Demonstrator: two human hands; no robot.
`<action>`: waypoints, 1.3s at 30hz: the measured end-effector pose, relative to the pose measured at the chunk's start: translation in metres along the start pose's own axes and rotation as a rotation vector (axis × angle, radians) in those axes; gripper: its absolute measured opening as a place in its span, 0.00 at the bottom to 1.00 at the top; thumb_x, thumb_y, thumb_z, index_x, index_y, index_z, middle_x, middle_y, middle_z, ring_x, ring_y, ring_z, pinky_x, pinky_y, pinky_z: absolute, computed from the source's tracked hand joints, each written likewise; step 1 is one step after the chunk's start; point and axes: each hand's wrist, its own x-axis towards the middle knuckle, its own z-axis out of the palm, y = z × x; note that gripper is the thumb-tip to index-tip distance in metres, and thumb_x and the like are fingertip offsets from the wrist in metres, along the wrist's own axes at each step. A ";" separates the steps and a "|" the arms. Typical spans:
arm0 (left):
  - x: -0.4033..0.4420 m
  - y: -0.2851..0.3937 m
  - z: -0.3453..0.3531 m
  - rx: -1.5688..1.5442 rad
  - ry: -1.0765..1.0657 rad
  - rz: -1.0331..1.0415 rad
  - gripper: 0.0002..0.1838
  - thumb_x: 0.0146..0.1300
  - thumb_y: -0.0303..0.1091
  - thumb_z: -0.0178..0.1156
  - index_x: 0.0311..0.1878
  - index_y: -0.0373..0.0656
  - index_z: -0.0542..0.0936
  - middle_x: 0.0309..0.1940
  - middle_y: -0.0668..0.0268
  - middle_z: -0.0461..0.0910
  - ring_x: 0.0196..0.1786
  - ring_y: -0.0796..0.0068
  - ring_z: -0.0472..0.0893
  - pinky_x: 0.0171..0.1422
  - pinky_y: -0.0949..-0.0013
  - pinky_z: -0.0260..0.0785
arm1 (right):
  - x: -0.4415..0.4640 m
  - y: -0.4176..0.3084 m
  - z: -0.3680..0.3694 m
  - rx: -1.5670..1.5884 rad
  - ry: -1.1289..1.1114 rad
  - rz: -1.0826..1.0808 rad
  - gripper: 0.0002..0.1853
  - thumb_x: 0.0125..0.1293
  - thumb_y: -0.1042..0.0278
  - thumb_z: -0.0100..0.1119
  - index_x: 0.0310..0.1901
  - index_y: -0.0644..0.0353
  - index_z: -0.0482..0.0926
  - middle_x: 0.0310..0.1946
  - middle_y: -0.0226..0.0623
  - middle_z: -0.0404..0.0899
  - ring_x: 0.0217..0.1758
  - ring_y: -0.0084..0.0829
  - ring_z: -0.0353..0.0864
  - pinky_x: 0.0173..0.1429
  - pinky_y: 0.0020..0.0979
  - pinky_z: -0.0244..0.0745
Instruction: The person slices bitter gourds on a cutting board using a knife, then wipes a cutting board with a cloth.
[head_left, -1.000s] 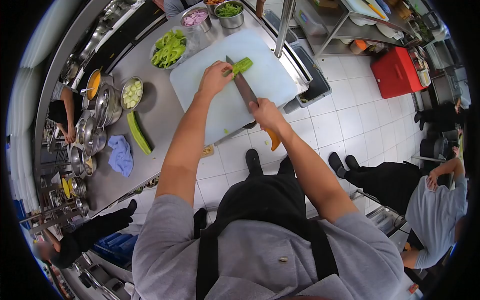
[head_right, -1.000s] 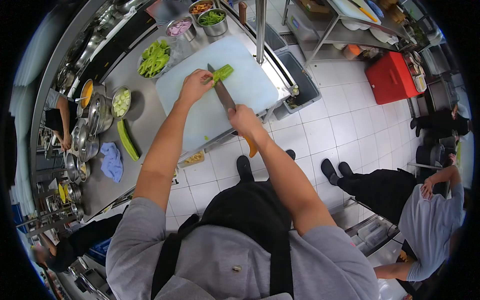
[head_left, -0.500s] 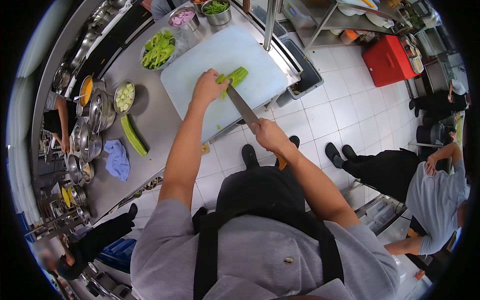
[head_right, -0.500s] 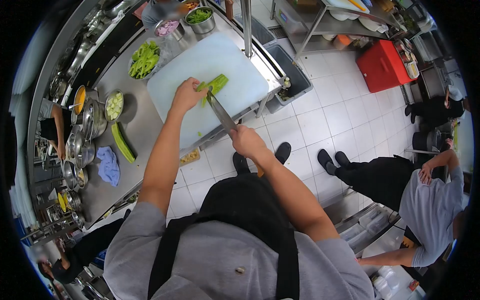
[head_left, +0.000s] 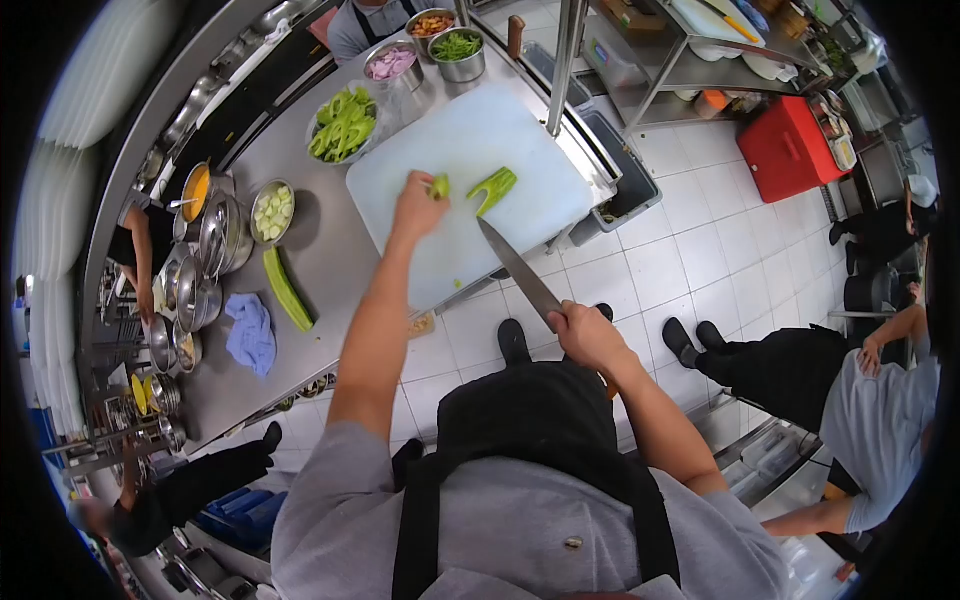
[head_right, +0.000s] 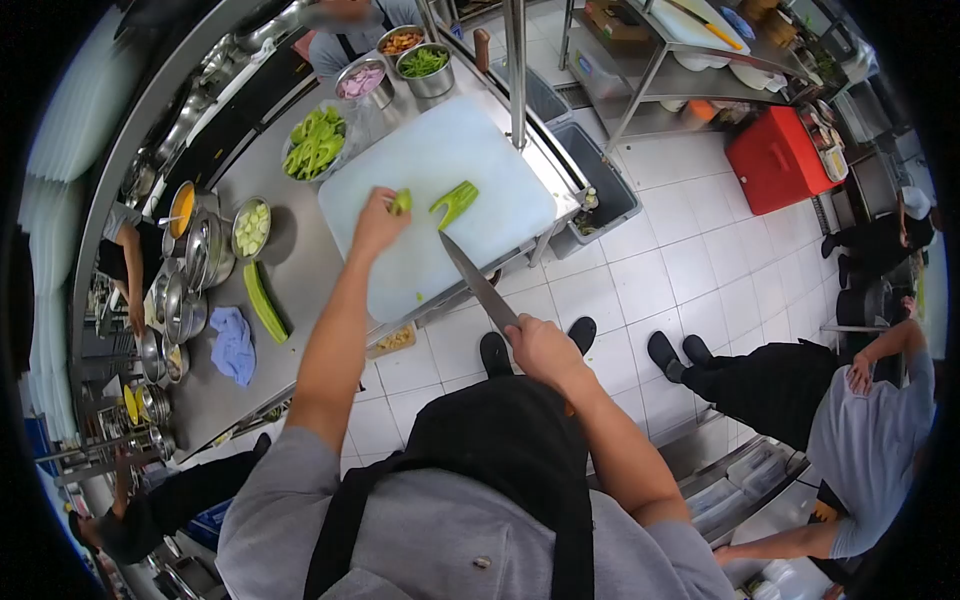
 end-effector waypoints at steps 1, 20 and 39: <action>0.017 -0.011 -0.010 -0.062 0.045 -0.008 0.26 0.57 0.34 0.73 0.57 0.40 0.75 0.41 0.54 0.87 0.43 0.55 0.87 0.53 0.57 0.79 | -0.001 0.000 -0.002 0.017 -0.011 0.007 0.19 0.78 0.56 0.51 0.43 0.68 0.80 0.35 0.67 0.84 0.44 0.68 0.83 0.52 0.60 0.77; -0.031 0.050 0.044 -0.137 0.059 0.342 0.12 0.65 0.30 0.68 0.51 0.41 0.83 0.52 0.62 0.83 0.54 0.65 0.85 0.58 0.63 0.81 | 0.144 -0.043 -0.035 0.428 0.269 -0.023 0.24 0.80 0.54 0.50 0.41 0.73 0.79 0.24 0.54 0.83 0.17 0.43 0.84 0.26 0.42 0.79; -0.029 0.046 0.043 -0.046 0.007 0.371 0.12 0.63 0.31 0.70 0.49 0.41 0.84 0.49 0.61 0.83 0.49 0.61 0.85 0.57 0.61 0.78 | 0.149 -0.041 -0.020 0.375 0.186 -0.025 0.24 0.81 0.56 0.47 0.43 0.75 0.79 0.23 0.56 0.84 0.17 0.45 0.83 0.28 0.43 0.81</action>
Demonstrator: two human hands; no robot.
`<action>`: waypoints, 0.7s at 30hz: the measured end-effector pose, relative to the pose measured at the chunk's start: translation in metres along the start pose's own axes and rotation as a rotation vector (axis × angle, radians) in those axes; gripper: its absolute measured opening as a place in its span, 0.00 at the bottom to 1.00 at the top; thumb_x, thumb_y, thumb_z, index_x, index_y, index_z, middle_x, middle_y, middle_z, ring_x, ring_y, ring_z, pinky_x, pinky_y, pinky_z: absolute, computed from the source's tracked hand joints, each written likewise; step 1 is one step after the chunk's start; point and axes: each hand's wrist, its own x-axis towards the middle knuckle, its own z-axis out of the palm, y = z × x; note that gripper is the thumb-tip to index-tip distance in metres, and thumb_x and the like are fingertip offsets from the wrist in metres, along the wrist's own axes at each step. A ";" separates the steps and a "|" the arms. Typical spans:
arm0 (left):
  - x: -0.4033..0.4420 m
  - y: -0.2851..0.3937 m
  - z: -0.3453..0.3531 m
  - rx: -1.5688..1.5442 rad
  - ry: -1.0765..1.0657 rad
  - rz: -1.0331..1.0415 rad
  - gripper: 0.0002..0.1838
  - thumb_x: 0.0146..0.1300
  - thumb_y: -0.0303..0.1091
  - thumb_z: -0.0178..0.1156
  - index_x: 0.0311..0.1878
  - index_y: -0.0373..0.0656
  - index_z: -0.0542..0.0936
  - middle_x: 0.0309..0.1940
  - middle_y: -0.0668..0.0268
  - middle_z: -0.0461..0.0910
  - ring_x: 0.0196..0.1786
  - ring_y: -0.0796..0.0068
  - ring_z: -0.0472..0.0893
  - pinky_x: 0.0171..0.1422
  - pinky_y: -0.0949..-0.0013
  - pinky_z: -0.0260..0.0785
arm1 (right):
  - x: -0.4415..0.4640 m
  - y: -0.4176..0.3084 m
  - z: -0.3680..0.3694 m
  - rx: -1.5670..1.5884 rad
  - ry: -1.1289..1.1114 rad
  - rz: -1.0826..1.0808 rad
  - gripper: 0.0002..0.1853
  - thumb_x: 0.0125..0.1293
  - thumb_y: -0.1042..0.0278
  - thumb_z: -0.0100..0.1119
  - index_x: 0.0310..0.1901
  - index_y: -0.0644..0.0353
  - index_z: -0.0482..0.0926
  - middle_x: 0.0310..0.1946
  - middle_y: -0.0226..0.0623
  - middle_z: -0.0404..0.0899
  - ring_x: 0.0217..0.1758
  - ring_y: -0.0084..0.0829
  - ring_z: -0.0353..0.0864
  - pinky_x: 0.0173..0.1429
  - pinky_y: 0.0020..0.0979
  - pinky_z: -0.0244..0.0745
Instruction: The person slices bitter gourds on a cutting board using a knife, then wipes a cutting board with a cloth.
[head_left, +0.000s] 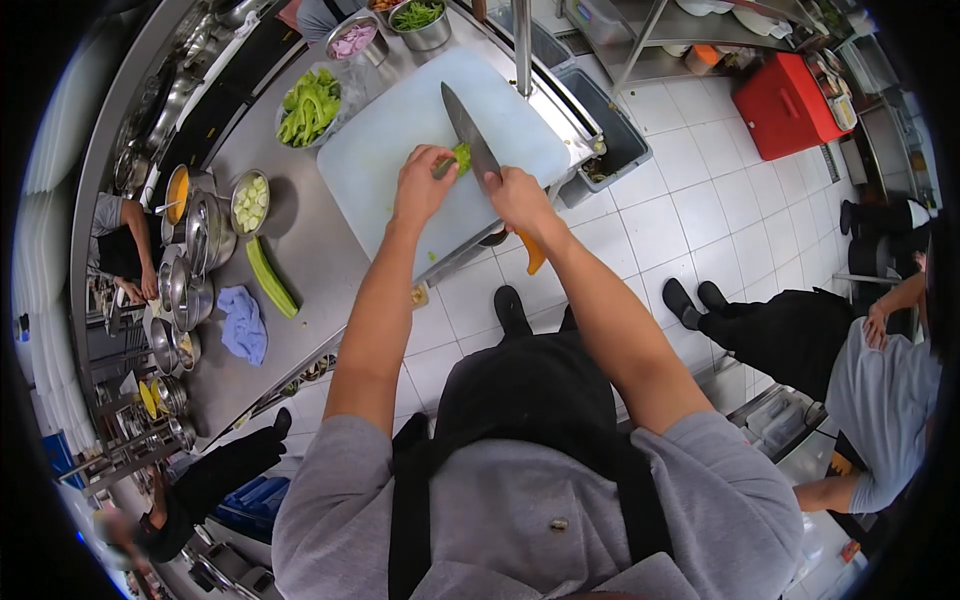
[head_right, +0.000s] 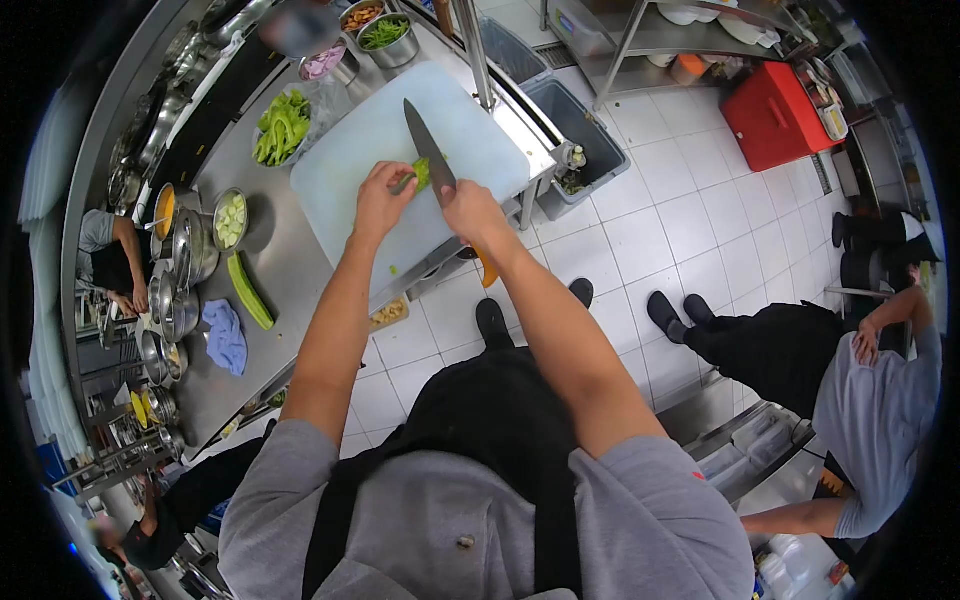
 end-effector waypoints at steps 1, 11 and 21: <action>0.000 0.001 -0.001 -0.001 -0.005 0.001 0.12 0.63 0.31 0.70 0.49 0.41 0.84 0.48 0.61 0.83 0.49 0.61 0.85 0.57 0.61 0.78 | -0.009 0.000 -0.001 -0.014 -0.027 0.019 0.24 0.81 0.56 0.46 0.43 0.75 0.79 0.24 0.57 0.84 0.17 0.45 0.83 0.28 0.43 0.81; -0.001 -0.001 -0.001 -0.009 0.002 0.003 0.11 0.64 0.32 0.70 0.48 0.41 0.85 0.49 0.62 0.84 0.48 0.62 0.86 0.57 0.62 0.79 | -0.084 0.017 -0.010 -0.104 -0.201 0.075 0.23 0.81 0.57 0.46 0.44 0.75 0.79 0.25 0.59 0.83 0.19 0.49 0.84 0.30 0.46 0.82; -0.001 -0.004 -0.006 0.182 -0.055 0.039 0.28 0.64 0.36 0.69 0.67 0.42 0.76 0.60 0.53 0.78 0.68 0.51 0.74 0.73 0.55 0.68 | -0.177 0.039 -0.046 -0.391 -0.172 0.067 0.22 0.79 0.56 0.48 0.44 0.69 0.82 0.33 0.61 0.85 0.37 0.63 0.86 0.50 0.55 0.79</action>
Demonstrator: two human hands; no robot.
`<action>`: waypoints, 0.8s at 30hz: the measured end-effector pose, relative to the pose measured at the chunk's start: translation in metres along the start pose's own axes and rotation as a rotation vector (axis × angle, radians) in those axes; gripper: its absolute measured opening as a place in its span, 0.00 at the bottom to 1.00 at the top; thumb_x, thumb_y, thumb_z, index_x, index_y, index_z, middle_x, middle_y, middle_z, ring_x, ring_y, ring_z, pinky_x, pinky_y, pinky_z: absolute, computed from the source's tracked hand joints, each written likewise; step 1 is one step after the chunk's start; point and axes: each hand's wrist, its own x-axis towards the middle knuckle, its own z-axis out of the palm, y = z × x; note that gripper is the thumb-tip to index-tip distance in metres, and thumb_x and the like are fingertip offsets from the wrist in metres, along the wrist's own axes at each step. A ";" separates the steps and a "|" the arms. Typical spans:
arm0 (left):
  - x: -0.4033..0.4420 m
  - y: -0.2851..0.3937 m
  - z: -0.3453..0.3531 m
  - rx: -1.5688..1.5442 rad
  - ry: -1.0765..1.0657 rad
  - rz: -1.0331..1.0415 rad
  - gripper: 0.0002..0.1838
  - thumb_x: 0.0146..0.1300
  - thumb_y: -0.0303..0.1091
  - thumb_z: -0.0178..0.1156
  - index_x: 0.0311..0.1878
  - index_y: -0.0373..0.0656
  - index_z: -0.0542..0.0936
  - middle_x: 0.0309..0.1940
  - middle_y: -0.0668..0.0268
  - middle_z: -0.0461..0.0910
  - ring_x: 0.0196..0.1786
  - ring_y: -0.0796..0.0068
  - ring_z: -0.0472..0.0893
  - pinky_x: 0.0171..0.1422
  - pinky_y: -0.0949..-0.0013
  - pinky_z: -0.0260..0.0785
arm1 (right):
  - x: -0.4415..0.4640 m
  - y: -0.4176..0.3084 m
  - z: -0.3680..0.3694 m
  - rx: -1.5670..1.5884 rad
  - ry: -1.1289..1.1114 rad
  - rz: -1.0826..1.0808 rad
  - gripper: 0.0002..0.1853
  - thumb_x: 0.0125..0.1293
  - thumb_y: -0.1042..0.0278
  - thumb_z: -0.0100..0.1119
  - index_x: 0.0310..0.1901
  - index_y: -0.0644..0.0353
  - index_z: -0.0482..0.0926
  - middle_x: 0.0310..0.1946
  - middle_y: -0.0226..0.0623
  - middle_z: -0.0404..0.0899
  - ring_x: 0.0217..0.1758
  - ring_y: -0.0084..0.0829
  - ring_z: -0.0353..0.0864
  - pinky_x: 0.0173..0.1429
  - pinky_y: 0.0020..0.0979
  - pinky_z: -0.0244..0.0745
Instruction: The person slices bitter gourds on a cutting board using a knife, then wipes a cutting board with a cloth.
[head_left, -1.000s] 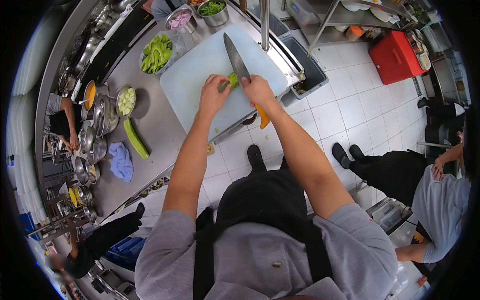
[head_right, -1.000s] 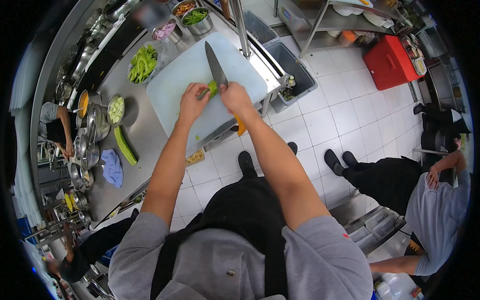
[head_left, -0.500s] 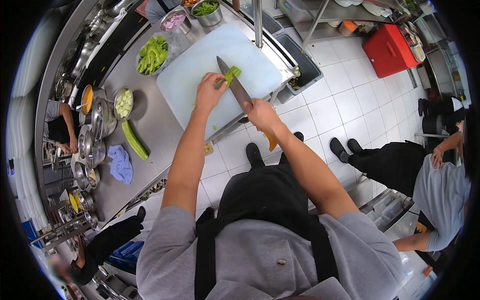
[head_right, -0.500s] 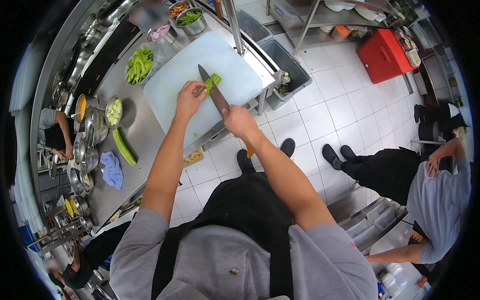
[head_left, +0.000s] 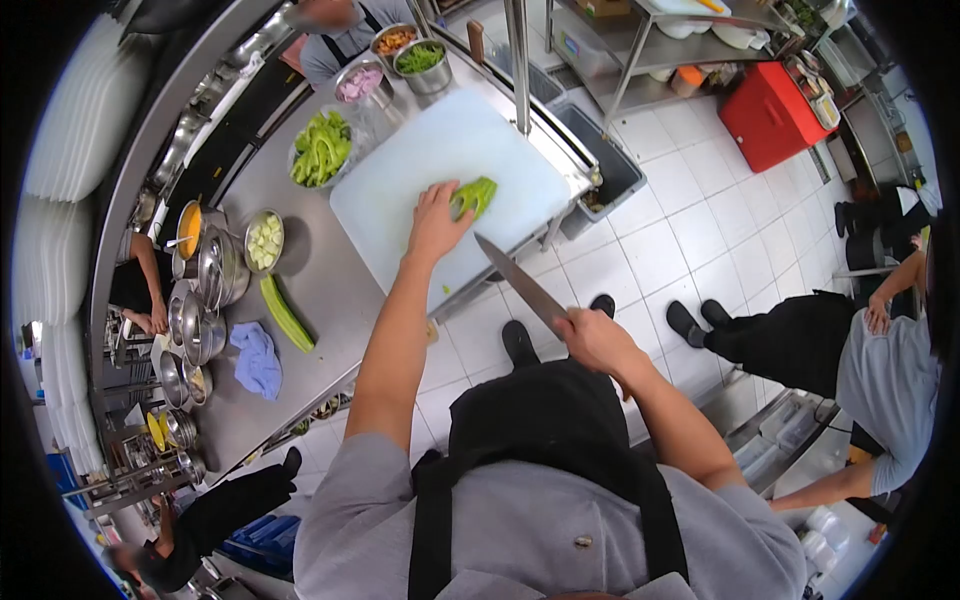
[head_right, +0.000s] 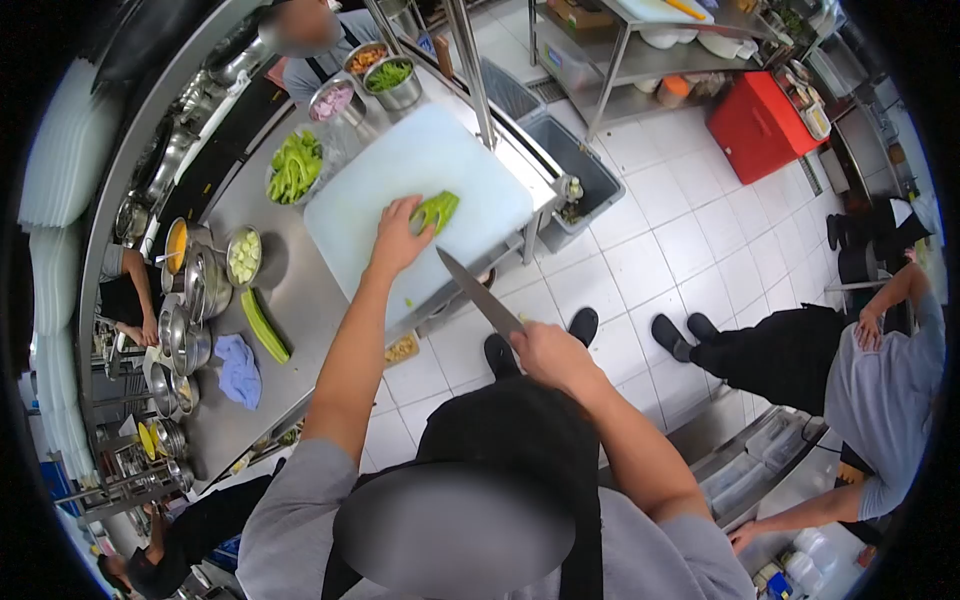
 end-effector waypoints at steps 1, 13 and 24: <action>0.001 0.004 -0.002 0.083 -0.112 -0.031 0.32 0.63 0.37 0.68 0.70 0.42 0.74 0.62 0.52 0.76 0.70 0.49 0.71 0.75 0.53 0.66 | -0.004 0.002 -0.011 -0.006 0.011 -0.004 0.22 0.79 0.56 0.48 0.44 0.69 0.82 0.33 0.61 0.85 0.37 0.63 0.86 0.50 0.55 0.79; 0.077 -0.105 -0.131 0.045 0.347 -0.012 0.23 0.60 0.37 0.72 0.57 0.38 0.83 0.40 0.56 0.85 0.44 0.55 0.84 0.58 0.55 0.77 | 0.014 0.002 -0.035 0.258 -0.012 0.102 0.20 0.80 0.58 0.50 0.40 0.71 0.78 0.20 0.50 0.80 0.16 0.39 0.80 0.27 0.42 0.77; 0.047 -0.050 -0.091 0.012 0.120 -0.036 0.14 0.67 0.35 0.68 0.53 0.43 0.84 0.44 0.61 0.87 0.45 0.64 0.87 0.52 0.63 0.80 | 0.095 -0.013 -0.029 0.425 0.172 0.038 0.23 0.80 0.55 0.50 0.36 0.71 0.77 0.18 0.49 0.79 0.17 0.42 0.82 0.27 0.43 0.77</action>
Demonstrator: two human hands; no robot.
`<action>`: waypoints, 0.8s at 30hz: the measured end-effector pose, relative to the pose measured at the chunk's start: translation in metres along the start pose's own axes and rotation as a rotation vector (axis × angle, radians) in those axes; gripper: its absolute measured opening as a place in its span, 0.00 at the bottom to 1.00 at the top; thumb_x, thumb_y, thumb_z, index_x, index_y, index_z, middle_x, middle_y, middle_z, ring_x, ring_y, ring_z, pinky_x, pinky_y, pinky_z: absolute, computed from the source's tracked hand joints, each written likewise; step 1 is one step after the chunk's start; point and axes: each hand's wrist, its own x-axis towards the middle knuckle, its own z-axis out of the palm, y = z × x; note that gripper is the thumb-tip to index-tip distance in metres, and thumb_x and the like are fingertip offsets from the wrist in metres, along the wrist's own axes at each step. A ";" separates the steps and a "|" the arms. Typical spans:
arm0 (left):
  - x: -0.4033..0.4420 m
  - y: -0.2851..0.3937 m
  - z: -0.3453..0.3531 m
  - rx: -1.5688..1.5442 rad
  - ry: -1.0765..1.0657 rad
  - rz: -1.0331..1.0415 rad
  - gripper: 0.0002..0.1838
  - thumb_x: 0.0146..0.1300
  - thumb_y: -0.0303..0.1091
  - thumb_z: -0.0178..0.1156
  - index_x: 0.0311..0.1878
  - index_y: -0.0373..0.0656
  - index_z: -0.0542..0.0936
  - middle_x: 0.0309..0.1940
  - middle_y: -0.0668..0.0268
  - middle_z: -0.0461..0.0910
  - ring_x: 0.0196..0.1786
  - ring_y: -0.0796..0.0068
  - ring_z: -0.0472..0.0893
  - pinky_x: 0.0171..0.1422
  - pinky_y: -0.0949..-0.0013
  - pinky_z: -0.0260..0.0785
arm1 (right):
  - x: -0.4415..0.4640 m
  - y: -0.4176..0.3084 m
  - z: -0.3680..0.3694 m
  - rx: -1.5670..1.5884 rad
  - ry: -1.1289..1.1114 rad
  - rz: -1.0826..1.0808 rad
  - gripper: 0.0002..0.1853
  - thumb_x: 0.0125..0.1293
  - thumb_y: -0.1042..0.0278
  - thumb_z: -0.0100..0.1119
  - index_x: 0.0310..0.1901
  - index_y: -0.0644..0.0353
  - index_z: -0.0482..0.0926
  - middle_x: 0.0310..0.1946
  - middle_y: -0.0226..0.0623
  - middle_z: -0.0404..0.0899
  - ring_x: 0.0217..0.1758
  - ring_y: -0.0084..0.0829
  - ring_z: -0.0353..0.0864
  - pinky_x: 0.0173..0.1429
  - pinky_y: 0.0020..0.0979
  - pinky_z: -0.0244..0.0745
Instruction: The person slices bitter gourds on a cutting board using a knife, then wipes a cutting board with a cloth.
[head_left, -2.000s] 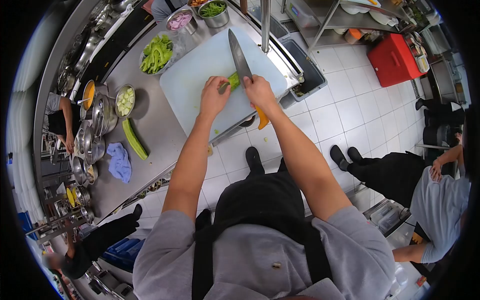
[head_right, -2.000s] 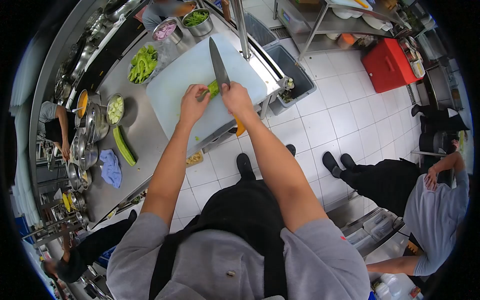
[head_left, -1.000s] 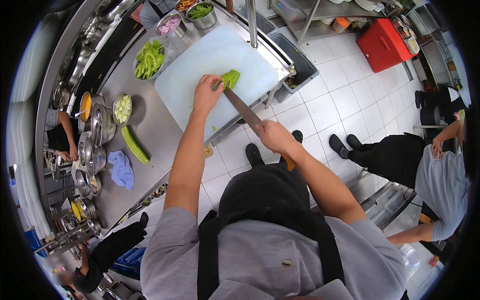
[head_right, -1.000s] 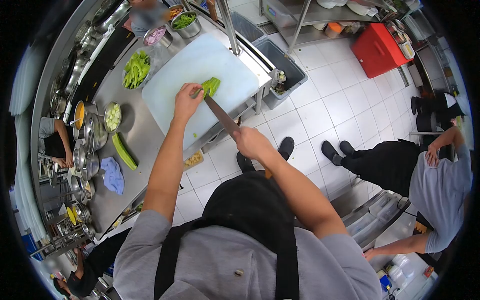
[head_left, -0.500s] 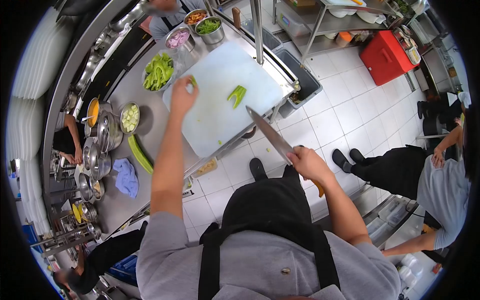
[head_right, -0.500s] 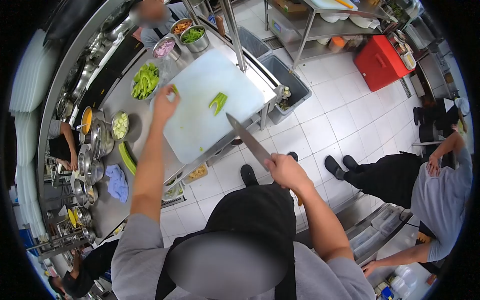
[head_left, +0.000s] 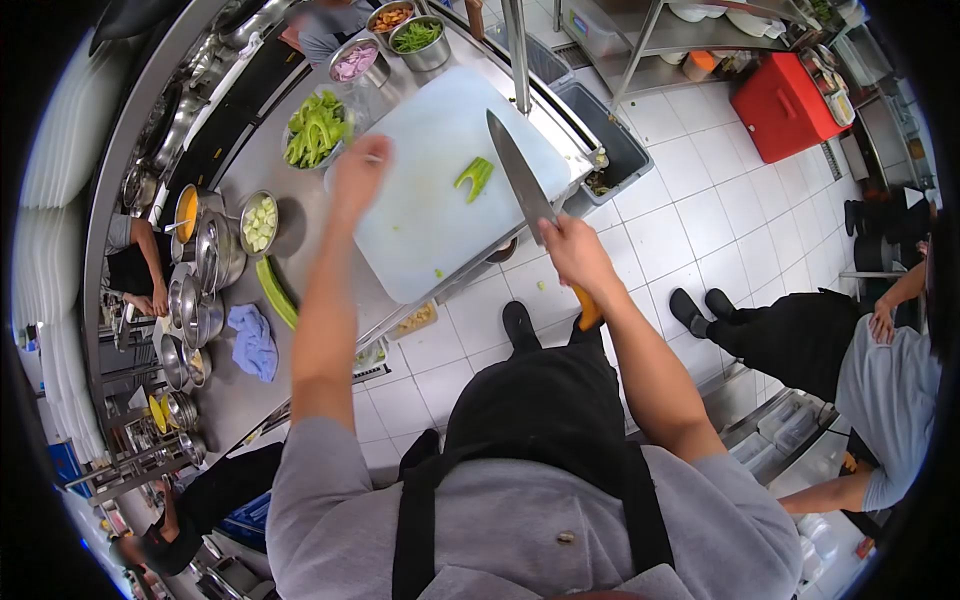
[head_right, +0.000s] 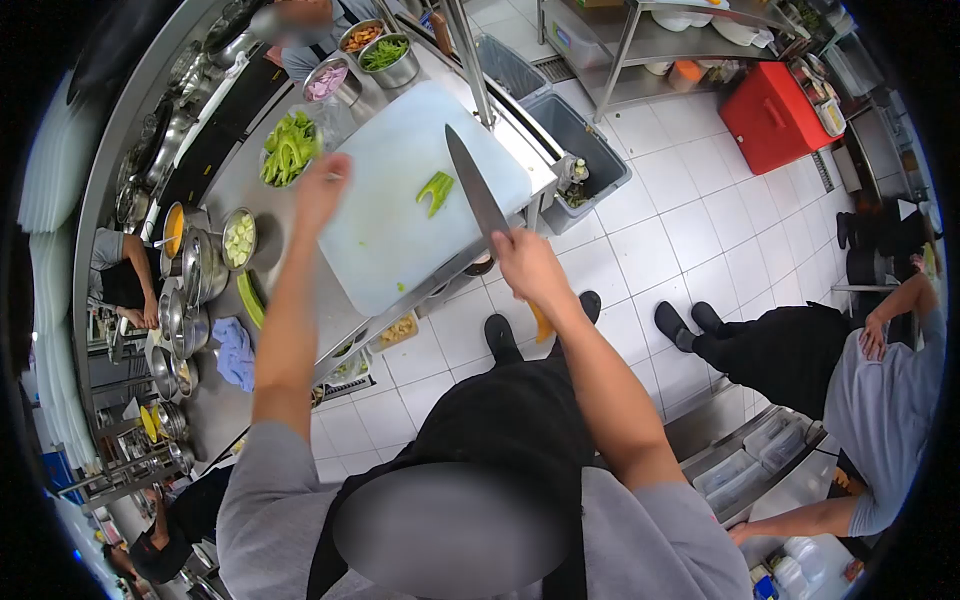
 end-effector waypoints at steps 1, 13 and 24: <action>-0.020 0.021 0.031 -0.236 -0.086 -0.036 0.11 0.66 0.32 0.69 0.49 0.41 0.84 0.44 0.60 0.86 0.45 0.64 0.86 0.50 0.63 0.81 | 0.014 -0.007 0.003 0.012 0.013 -0.026 0.23 0.80 0.54 0.49 0.36 0.71 0.77 0.18 0.50 0.79 0.17 0.43 0.83 0.28 0.43 0.78; -0.066 0.082 0.114 -0.106 0.043 0.031 0.12 0.62 0.29 0.70 0.49 0.41 0.82 0.48 0.59 0.81 0.48 0.59 0.82 0.52 0.59 0.77 | 0.115 -0.036 0.029 0.039 -0.010 -0.076 0.24 0.80 0.54 0.48 0.44 0.73 0.80 0.27 0.55 0.85 0.20 0.46 0.85 0.34 0.42 0.83; -0.067 0.082 0.113 -0.100 0.035 0.025 0.11 0.64 0.29 0.69 0.49 0.40 0.83 0.49 0.58 0.83 0.51 0.57 0.84 0.58 0.57 0.77 | 0.070 -0.010 0.020 -0.067 -0.134 -0.061 0.24 0.79 0.56 0.49 0.42 0.76 0.81 0.24 0.57 0.84 0.19 0.46 0.84 0.29 0.44 0.82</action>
